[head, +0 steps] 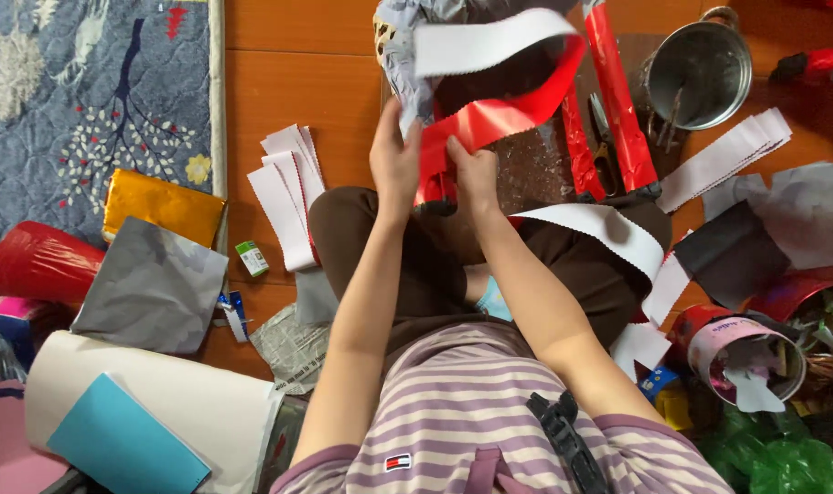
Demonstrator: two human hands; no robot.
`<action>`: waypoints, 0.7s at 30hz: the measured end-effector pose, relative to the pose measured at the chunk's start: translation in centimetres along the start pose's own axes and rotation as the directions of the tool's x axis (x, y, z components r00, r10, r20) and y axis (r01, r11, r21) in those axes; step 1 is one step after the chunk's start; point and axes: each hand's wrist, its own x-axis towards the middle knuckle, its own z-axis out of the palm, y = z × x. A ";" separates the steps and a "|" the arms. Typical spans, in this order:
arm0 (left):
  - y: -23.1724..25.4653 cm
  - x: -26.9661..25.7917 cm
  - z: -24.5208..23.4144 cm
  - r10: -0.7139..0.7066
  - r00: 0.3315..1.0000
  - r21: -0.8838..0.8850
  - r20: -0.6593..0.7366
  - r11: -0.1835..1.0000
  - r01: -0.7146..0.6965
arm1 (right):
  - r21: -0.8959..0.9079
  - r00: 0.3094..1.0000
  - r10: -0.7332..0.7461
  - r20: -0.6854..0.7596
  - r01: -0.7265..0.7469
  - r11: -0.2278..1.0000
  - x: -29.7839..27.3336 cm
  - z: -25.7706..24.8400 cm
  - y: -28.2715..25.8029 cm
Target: Decorating a giraffe sculpture by applying red tape and white paper strips
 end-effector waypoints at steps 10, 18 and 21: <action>-5.1 -2.3 2.3 -0.584 0.811 -0.350 -0.027 0.766 0.540 | 0.434 0.925 0.335 0.181 -0.381 0.817 4.5 -2.7 4.4; -5.1 -3.3 2.1 -0.596 0.799 -0.154 -0.076 0.799 0.581 | -0.363 0.997 -0.024 0.076 0.050 0.930 -0.9 -4.8 0.1; -3.9 -4.2 2.1 -0.630 0.774 -0.123 -0.066 0.775 0.620 | -0.574 0.945 -0.048 0.324 0.237 0.784 -1.6 -2.0 -3.1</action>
